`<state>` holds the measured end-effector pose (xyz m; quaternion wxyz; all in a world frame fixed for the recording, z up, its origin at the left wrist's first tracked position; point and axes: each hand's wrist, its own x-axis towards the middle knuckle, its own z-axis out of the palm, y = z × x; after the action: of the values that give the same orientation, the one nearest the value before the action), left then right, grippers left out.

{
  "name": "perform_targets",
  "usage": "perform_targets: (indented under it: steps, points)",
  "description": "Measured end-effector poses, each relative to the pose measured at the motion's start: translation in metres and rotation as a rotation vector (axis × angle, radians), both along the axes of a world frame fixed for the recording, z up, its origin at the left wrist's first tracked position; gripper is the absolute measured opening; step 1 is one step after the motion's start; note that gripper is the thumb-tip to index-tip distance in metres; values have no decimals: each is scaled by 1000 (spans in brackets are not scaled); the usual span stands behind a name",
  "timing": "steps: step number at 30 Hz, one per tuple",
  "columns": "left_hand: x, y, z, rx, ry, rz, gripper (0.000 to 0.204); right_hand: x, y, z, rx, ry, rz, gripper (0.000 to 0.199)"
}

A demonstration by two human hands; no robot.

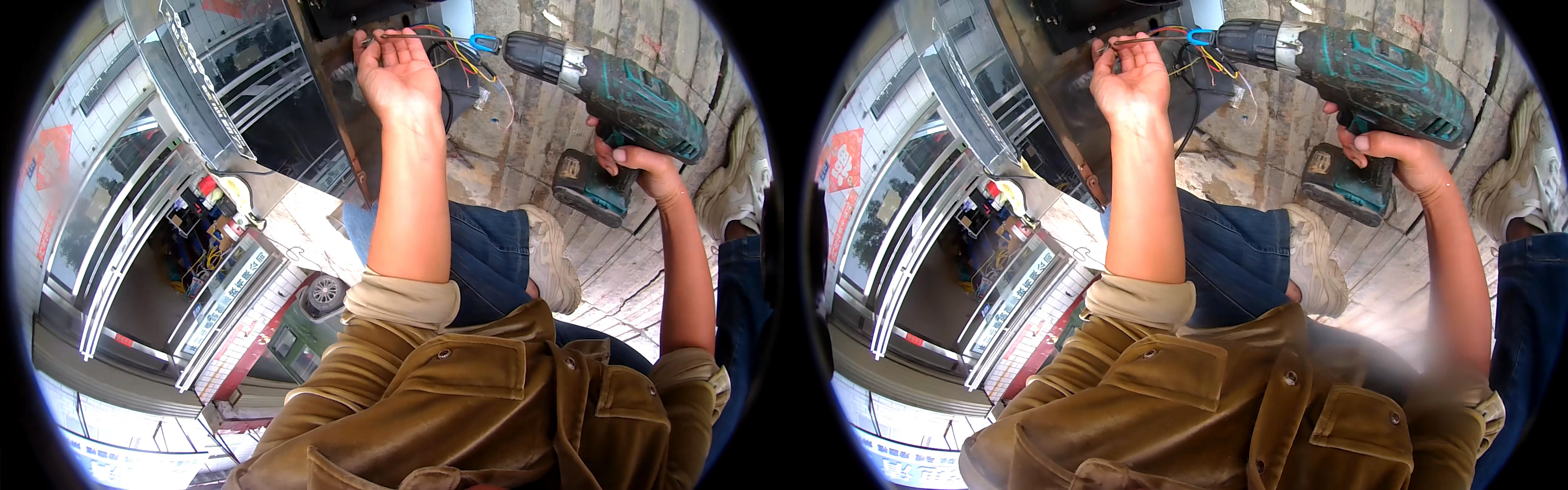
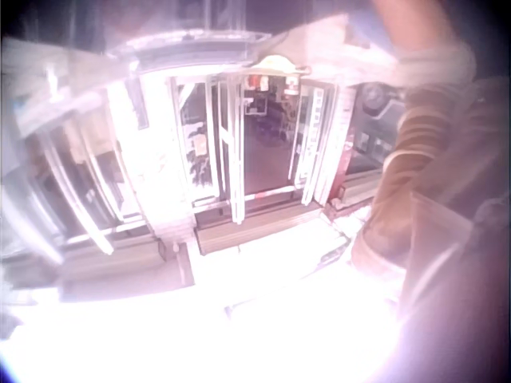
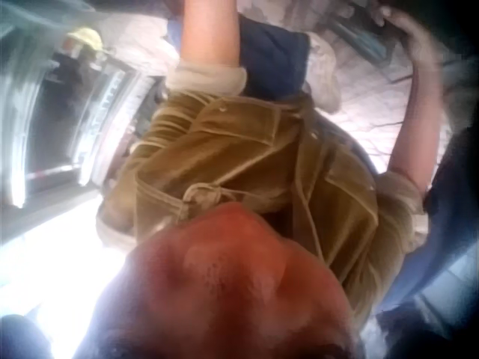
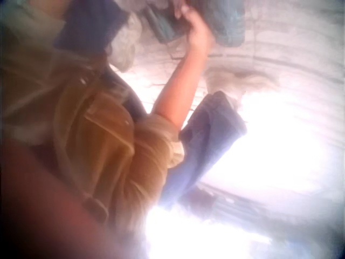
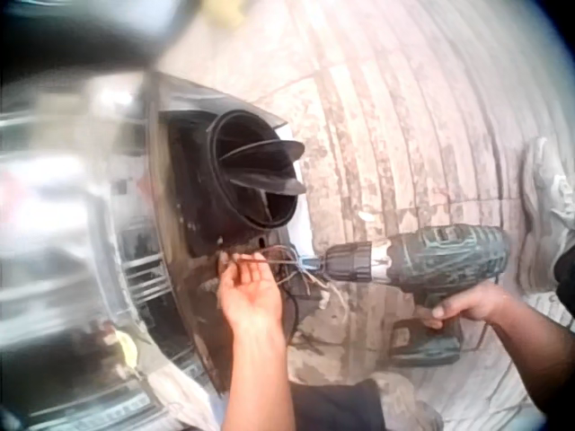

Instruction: The person sits on the ground and uses a cordless drill to attach a black circular fan housing to a rectangular metal appliance. They then stand, retrieve a bucket of parts, and continue securing the housing with screws.

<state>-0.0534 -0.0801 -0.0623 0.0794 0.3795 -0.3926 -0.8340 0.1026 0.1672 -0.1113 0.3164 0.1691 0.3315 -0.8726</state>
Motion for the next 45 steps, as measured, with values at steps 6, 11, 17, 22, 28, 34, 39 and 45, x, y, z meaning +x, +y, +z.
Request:
perform_targets:
  steps: [6, 11, 17, 22, 28, 34, 39, 45]
  points:
    - [14, 4, -2, -52, -6, -91, 29, 14, 24, -15, -20, 14, -35, 56]
    - [18, 12, 0, -16, 23, -198, 19, 28, 19, -14, -11, -70, -73, 59]
    - [11, 6, 7, 15, -30, -247, 19, 26, 11, -12, -24, -80, -41, 59]
    - [14, 17, 15, 70, -22, -153, 17, 23, 4, -9, -30, -79, -44, 59]
    - [16, 17, 15, 129, 15, -194, 22, 23, 10, -15, -122, -57, -58, 55]
    - [15, 17, 14, 222, 30, -241, 18, 20, 12, -13, -131, -88, -56, 57]
    - [13, 17, 15, 303, 29, -190, 19, 23, 8, -15, -58, -95, -58, 58]
    - [11, 16, 15, 327, 43, -180, 20, 20, 10, -13, -45, -92, -43, 59]
